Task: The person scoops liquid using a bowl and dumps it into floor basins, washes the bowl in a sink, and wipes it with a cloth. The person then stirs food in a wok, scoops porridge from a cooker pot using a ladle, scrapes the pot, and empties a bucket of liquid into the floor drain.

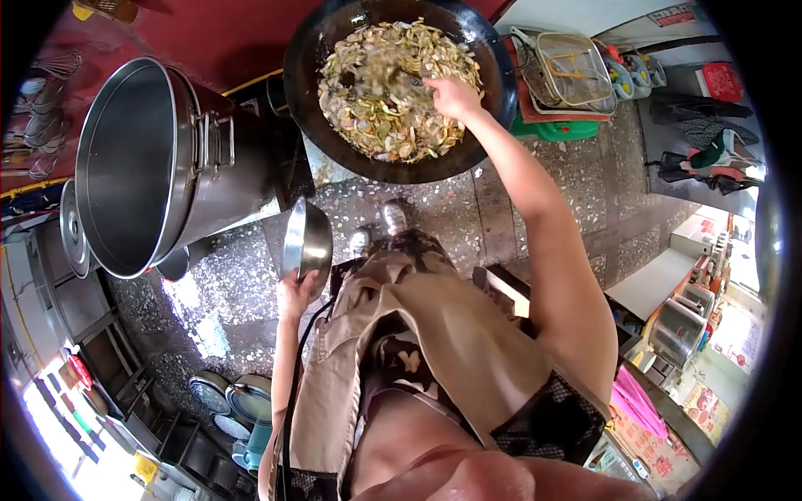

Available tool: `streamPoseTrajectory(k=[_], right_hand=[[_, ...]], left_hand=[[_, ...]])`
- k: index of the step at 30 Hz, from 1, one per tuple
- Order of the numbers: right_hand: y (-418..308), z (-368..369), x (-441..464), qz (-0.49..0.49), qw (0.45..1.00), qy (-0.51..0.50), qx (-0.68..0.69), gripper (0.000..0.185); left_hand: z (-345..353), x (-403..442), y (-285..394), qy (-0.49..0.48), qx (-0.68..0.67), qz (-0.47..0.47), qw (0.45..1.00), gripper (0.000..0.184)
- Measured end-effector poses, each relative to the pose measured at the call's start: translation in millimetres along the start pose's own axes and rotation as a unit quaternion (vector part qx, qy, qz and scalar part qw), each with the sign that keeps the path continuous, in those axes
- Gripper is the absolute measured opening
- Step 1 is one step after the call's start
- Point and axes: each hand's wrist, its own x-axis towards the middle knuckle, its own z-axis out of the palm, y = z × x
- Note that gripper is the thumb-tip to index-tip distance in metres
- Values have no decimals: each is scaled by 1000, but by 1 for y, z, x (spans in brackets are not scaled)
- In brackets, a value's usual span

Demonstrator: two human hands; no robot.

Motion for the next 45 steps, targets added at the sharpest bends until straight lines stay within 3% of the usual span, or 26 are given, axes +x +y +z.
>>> streamPoseTrajectory(k=[4, 5, 9, 11, 13, 17, 19, 21, 24, 27, 30, 33, 34, 37, 41, 45], right_hand=[[-7, -31, -26, 22, 996, 57, -64, 49], [4, -29, -35, -27, 984, 141, -107, 47], [35, -24, -77, -108, 982, 106, -115, 40], [21, -21, -91, -61, 996, -29, -65, 45], [14, 7, -87, -126, 990, 0, -58, 45], [-34, 29, -45, -59, 997, -44, -4, 46], [-27, 50, -4, -90, 994, 55, -27, 43], [-27, 26, 10, 28, 998, 18, 45, 46], [-1, 0, 9, 61, 992, 112, 12, 43], [29, -6, 9, 64, 973, 205, -83, 34], [46, 9, 24, 72, 964, 231, -111, 28], [43, 32, 28, 61, 973, 159, -159, 25], [40, 37, 21, 5, 974, 139, -176, 23], [11, 16, -13, -18, 985, 69, -159, 32], [-17, -1, -4, -27, 975, 181, -127, 43], [-43, 1, 65, -10, 989, 142, -47, 54]], left_hand=[[-5, -4, 6, 3, 8, -4, 1000, 24], [-5, -4, 5, 2, 6, -4, 1000, 24], [-3, -1, -1, 7, 0, 15, 1000, 24], [-3, 0, 0, 6, 15, 22, 1000, 25], [-2, 1, 2, 3, 9, 17, 1000, 27], [2, 7, 1, -8, 19, 1, 1000, 30], [2, 7, 5, -16, 27, -8, 999, 30], [1, 8, 7, -15, 24, -11, 1000, 29], [1, 7, 2, -3, 14, 11, 1000, 29], [1, 8, 1, -1, 13, 29, 1000, 29], [3, 9, 0, -6, 19, 32, 999, 30], [4, 9, -2, -9, 22, 28, 999, 30], [3, 9, 0, -7, 21, 30, 999, 30], [2, 10, 4, -4, 18, 37, 999, 30], [-1, 10, 5, -11, 22, 50, 998, 31], [0, 10, -1, -9, 46, 49, 998, 32]])
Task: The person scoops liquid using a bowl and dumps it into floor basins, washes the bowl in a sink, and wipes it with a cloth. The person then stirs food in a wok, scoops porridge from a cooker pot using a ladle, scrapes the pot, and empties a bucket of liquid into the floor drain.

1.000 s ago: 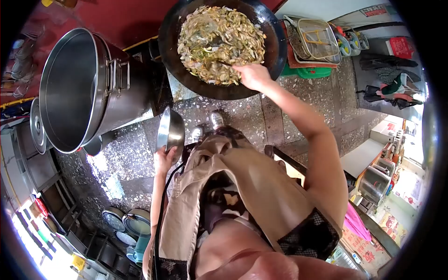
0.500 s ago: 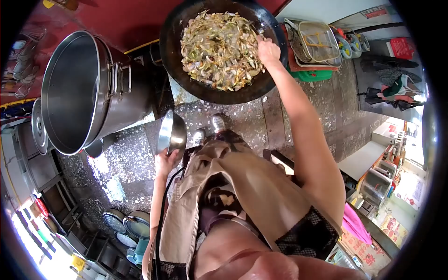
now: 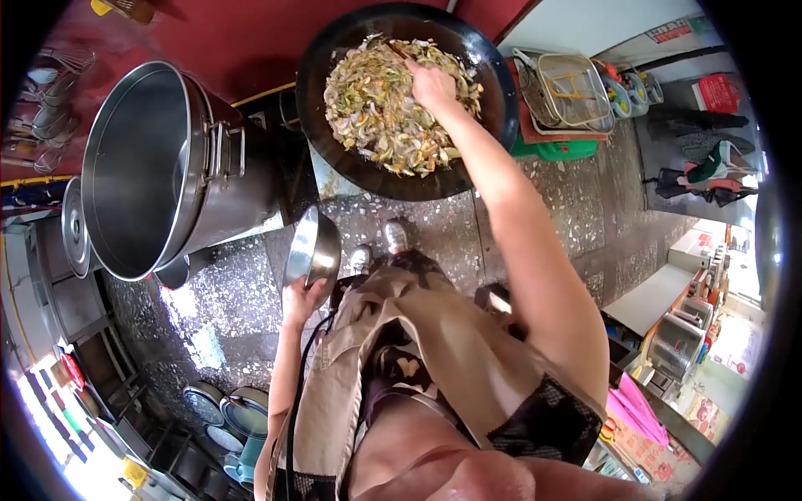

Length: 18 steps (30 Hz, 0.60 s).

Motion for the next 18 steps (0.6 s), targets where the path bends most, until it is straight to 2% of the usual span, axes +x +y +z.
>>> streamPoseTrajectory(k=[2, 4, 6, 8, 10, 11, 12, 14, 16, 18], right_hand=[[-10, 2, 9, -14, 1000, -13, 0, 54], [-13, 14, 3, -17, 996, -56, -66, 53], [-7, 3, -18, 19, 990, -123, -67, 51], [11, -7, -34, -19, 994, -81, -69, 40], [9, -28, -37, 21, 997, -58, -55, 41], [6, -28, -26, 11, 998, -12, -59, 44], [1, -32, -10, 21, 999, -24, -13, 47], [-12, -24, 21, 33, 997, 63, 23, 50], [-16, -5, 51, 50, 994, 70, 68, 51], [-11, 7, 58, 38, 996, 59, 62, 53]], left_hand=[[-2, -1, 10, 31, -25, 20, 999, 32], [-4, -3, 5, 18, 7, -12, 1000, 31], [-2, -6, -6, 23, -18, -11, 1000, 31], [-1, -6, -9, 36, -17, 14, 999, 31], [-1, -5, -4, 39, -38, 15, 998, 31], [-4, -5, 3, 26, -31, 2, 999, 30], [-6, -3, 9, 14, -23, -11, 1000, 30], [-5, 0, 13, 21, -3, 0, 1000, 29], [-2, 0, 13, 28, 17, 10, 999, 28], [1, -1, 8, 31, -7, -20, 999, 27]])
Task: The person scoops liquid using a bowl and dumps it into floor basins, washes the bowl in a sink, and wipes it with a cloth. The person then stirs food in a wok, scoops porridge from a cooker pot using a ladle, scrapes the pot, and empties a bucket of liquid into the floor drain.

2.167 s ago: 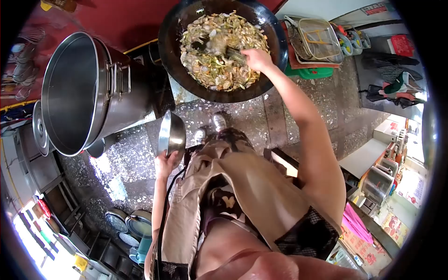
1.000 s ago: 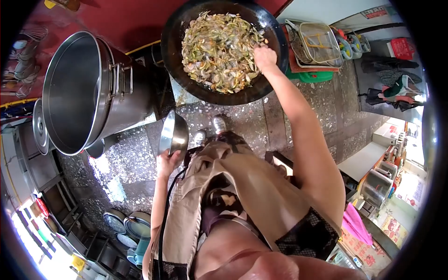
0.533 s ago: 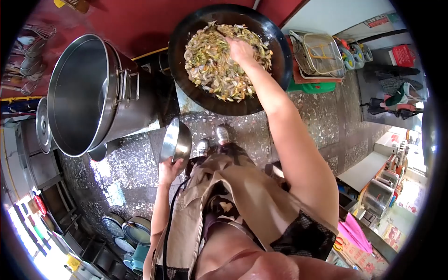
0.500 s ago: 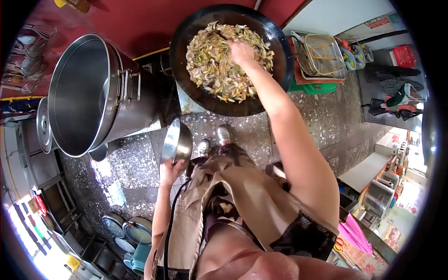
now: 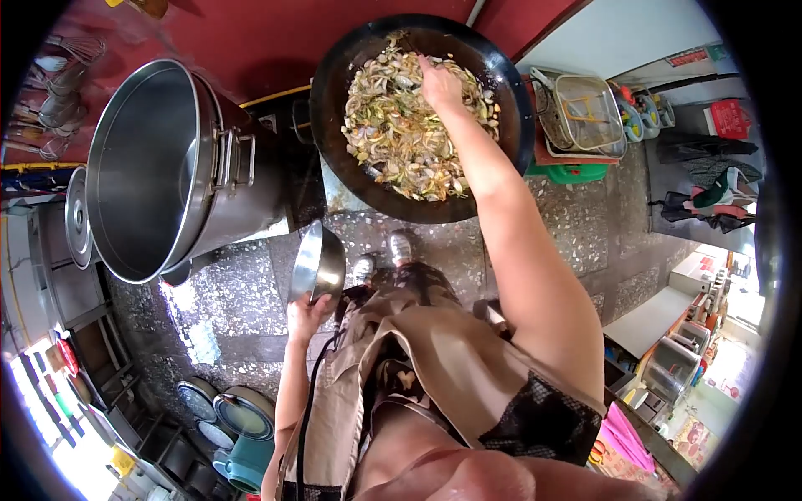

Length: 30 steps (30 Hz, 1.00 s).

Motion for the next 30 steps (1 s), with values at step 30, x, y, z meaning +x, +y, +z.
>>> streamPoseTrajectory(k=[30], right_hand=[[41, -51, -265, 222, 378, -204, 875, 29]], left_hand=[[-10, 27, -28, -84, -1, 207, 975, 36]])
